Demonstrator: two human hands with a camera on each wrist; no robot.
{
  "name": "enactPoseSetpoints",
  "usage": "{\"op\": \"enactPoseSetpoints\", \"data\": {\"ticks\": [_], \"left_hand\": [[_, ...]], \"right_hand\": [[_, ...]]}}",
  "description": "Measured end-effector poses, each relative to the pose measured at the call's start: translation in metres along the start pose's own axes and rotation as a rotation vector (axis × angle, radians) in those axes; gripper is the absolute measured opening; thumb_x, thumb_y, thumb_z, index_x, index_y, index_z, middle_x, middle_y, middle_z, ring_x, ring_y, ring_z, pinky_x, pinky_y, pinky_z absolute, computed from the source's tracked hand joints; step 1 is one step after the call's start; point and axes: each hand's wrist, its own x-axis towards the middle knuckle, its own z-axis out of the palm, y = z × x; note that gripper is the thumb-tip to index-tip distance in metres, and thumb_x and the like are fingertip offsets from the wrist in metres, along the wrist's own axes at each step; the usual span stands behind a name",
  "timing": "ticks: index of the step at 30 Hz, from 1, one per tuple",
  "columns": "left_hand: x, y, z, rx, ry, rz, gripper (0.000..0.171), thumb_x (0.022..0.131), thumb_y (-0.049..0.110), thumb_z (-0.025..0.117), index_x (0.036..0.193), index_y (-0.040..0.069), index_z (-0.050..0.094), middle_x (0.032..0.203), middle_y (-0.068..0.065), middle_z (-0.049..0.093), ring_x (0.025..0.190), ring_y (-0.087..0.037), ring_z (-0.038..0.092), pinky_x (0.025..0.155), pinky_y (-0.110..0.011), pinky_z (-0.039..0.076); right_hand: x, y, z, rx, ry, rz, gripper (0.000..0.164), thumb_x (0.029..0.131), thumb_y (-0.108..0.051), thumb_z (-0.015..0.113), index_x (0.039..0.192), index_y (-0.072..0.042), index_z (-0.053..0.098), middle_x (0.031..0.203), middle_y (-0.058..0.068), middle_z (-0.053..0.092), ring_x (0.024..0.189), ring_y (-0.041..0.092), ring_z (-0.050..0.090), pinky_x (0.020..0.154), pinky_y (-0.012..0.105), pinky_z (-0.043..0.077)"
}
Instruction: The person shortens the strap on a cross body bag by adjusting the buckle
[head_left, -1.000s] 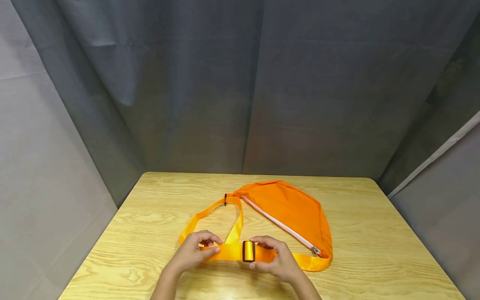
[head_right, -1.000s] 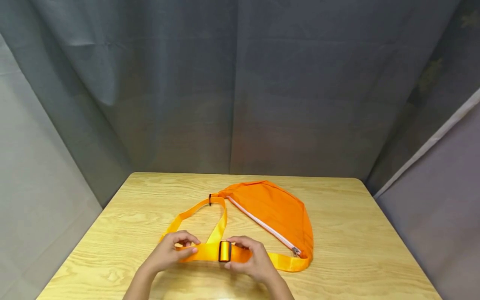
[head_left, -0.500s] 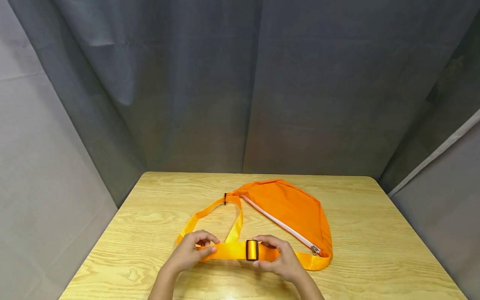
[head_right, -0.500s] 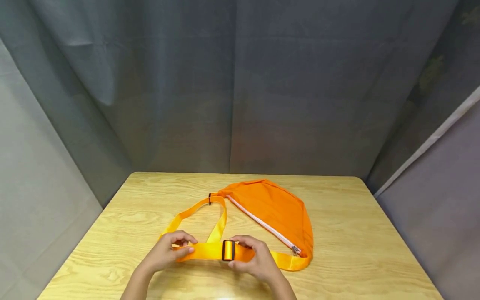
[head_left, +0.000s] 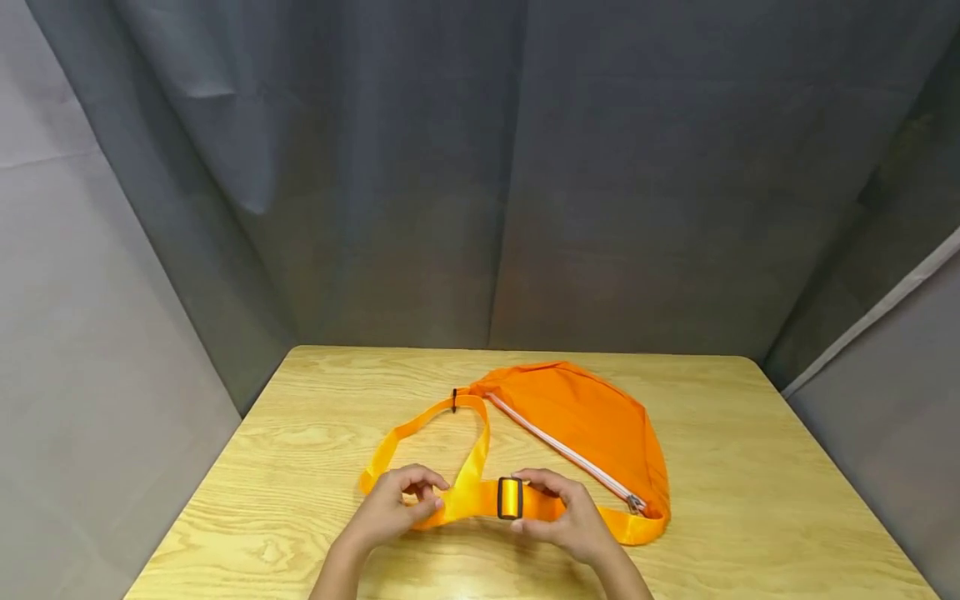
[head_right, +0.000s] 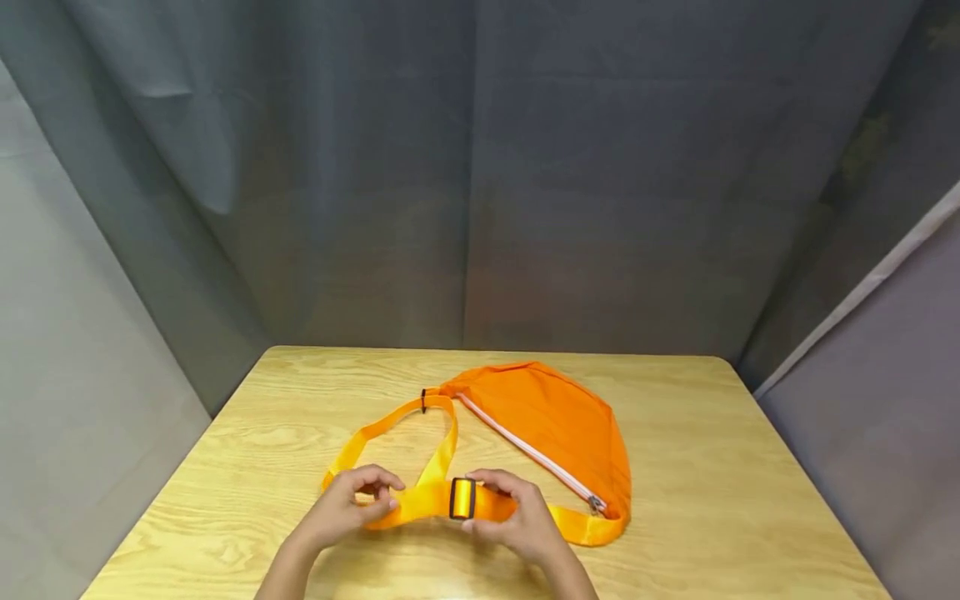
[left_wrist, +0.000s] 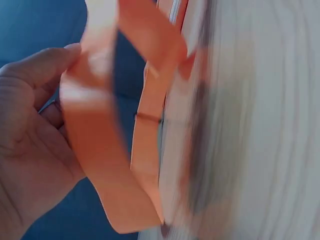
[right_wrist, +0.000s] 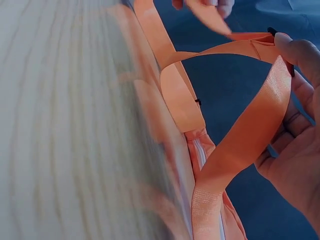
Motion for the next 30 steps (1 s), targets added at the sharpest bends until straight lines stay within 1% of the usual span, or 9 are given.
{"op": "enactPoseSetpoints", "data": {"ticks": [3,6,7,10,14,17,21,25,30], "left_hand": [[0.001,0.019,0.01,-0.005,-0.005,0.038,0.02,0.082,0.005,0.07,0.102,0.006,0.066,0.087,-0.006,0.062,0.08,-0.023,0.057,0.073,-0.038,0.046],[0.002,0.037,0.019,0.01,0.007,0.068,0.034,0.077,0.006,0.075,0.109,0.006,0.063,0.1,-0.007,0.062,0.091,-0.031,0.056,0.078,-0.043,0.044],[0.003,0.039,0.022,0.005,0.006,0.074,0.039,0.075,0.008,0.077,0.111,0.007,0.062,0.104,-0.007,0.061,0.095,-0.032,0.055,0.079,-0.043,0.044],[0.006,0.036,0.032,-0.027,-0.004,0.061,0.05,0.072,0.017,0.082,0.117,0.013,0.061,0.112,0.001,0.06,0.102,-0.027,0.054,0.085,-0.04,0.043],[0.009,0.024,0.042,-0.051,0.026,0.049,0.053,0.068,0.03,0.083,0.116,0.02,0.062,0.112,0.007,0.061,0.102,-0.017,0.055,0.089,-0.033,0.042],[0.01,0.019,0.046,-0.044,0.059,0.092,0.052,0.068,0.033,0.083,0.114,0.02,0.062,0.11,0.008,0.062,0.101,-0.014,0.055,0.088,-0.031,0.043],[0.01,0.018,0.049,-0.065,0.069,0.133,0.049,0.069,0.032,0.083,0.112,0.019,0.063,0.108,0.008,0.062,0.099,-0.014,0.057,0.087,-0.031,0.044],[0.008,0.02,0.046,-0.107,0.078,0.113,0.049,0.067,0.028,0.084,0.112,0.02,0.063,0.107,0.007,0.062,0.097,-0.016,0.058,0.085,-0.034,0.046],[0.006,0.021,0.04,-0.151,0.094,0.093,0.051,0.065,0.016,0.086,0.111,0.019,0.064,0.105,0.005,0.062,0.097,-0.018,0.057,0.087,-0.034,0.045]], "right_hand": [[0.0,-0.001,0.001,0.011,-0.022,-0.003,0.047,0.073,-0.006,0.079,0.116,-0.001,0.061,0.1,0.008,0.065,0.084,0.025,0.059,0.074,0.036,0.05],[0.001,-0.003,0.004,0.009,-0.042,-0.012,0.047,0.074,-0.008,0.078,0.117,-0.001,0.06,0.104,0.008,0.064,0.088,0.024,0.06,0.077,0.036,0.05],[0.001,-0.004,0.005,0.006,-0.046,-0.017,0.046,0.075,-0.008,0.078,0.117,-0.001,0.06,0.105,0.008,0.064,0.088,0.023,0.06,0.078,0.035,0.05],[0.002,-0.005,0.007,-0.011,-0.046,-0.025,0.046,0.075,-0.01,0.078,0.116,-0.002,0.061,0.107,0.007,0.064,0.09,0.024,0.058,0.08,0.034,0.048],[0.004,0.0,0.01,-0.045,-0.042,-0.025,0.047,0.073,-0.011,0.079,0.116,-0.002,0.061,0.109,0.006,0.064,0.092,0.022,0.056,0.081,0.032,0.046],[0.003,0.01,0.01,-0.07,-0.044,-0.005,0.05,0.072,-0.015,0.081,0.118,-0.007,0.062,0.109,0.002,0.064,0.093,0.019,0.056,0.083,0.031,0.044],[0.002,0.021,0.004,-0.076,-0.076,0.009,0.051,0.073,-0.023,0.08,0.119,-0.013,0.061,0.111,-0.001,0.063,0.094,0.016,0.056,0.083,0.03,0.044],[0.001,0.025,-0.008,-0.041,-0.108,-0.005,0.037,0.08,-0.022,0.075,0.113,-0.01,0.063,0.105,0.002,0.065,0.089,0.017,0.059,0.078,0.03,0.048],[-0.002,0.03,-0.025,-0.04,-0.115,0.019,0.015,0.087,-0.017,0.066,0.1,-0.009,0.067,0.087,0.002,0.065,0.076,0.012,0.057,0.065,0.027,0.048]]}}
